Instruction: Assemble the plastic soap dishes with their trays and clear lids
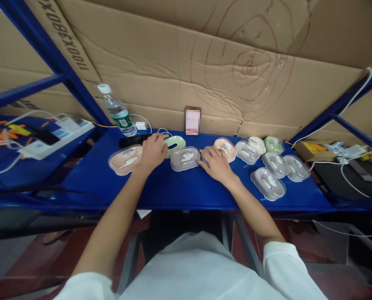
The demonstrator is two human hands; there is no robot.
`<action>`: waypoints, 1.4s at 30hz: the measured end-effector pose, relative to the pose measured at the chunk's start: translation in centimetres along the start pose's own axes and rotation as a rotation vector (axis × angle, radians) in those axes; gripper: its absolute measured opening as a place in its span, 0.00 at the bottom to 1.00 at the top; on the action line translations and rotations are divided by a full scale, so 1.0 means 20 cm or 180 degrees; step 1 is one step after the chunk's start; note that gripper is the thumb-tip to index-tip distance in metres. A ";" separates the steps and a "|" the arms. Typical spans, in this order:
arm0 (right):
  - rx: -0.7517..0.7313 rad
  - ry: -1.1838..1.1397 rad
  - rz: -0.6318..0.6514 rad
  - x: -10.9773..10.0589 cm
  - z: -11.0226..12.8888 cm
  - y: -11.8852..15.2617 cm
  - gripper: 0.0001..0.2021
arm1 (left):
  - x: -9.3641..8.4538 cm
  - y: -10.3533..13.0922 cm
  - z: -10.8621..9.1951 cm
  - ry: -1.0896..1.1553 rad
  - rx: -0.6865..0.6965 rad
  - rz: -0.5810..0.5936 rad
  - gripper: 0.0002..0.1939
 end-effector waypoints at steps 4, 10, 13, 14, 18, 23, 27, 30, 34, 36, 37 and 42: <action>-0.0167 -0.0198 -0.0156 0.00 0.03 -0.11 0.20 | 0.10 -0.06 0.05 0.0017 -0.0098 0.0096 0.22; -0.0458 -0.0534 -0.0299 0.08 0.15 -0.06 0.18 | 0.18 0.02 0.10 0.0122 -0.0050 0.0274 0.21; -0.0453 -0.0591 -0.0329 0.08 0.16 -0.05 0.19 | 0.19 0.03 0.13 0.0200 0.0024 0.0381 0.21; -0.0393 -0.0592 -0.0352 0.07 0.14 -0.05 0.19 | 0.19 0.03 0.14 0.0232 0.0052 0.0426 0.21; -0.0069 -0.0585 -0.0469 0.04 0.03 -0.06 0.19 | 0.22 0.06 0.15 0.0369 0.0153 0.0609 0.22; -0.0189 -0.0649 -0.0316 0.05 0.00 -0.06 0.18 | 0.17 0.11 0.11 0.0522 0.0154 0.0545 0.23; -0.0678 -0.0716 -0.0144 0.05 0.08 -0.05 0.17 | 0.01 0.25 0.00 0.0621 0.0069 -0.0023 0.25; -0.0927 -0.0724 0.0005 0.08 0.13 -0.03 0.21 | -0.11 0.46 -0.13 0.0859 0.0319 -0.0762 0.21; -0.0979 -0.0654 0.0221 0.11 0.15 -0.03 0.27 | -0.11 0.76 -0.29 0.0793 0.0801 -0.0688 0.22; -0.0954 -0.0635 0.0246 0.07 0.11 -0.03 0.29 | -0.09 0.86 -0.33 0.0716 0.0862 -0.0639 0.23; -0.0860 -0.0599 0.0233 0.03 0.06 -0.04 0.29 | -0.08 0.89 -0.34 0.0696 0.0899 -0.0557 0.23; 0.0158 -0.0207 0.0177 -0.20 -0.50 -0.02 0.23 | -0.01 0.95 -0.34 0.0533 0.1197 -0.0185 0.23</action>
Point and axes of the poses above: each hand's wrist, its own y-axis away from the middle knuckle, its own x-axis out of the palm, z = x × y, the point moved 5 cm from there along -y, towards the middle knuckle, and after that the axes turned 5 degrees about y, right-handed, at the moved point
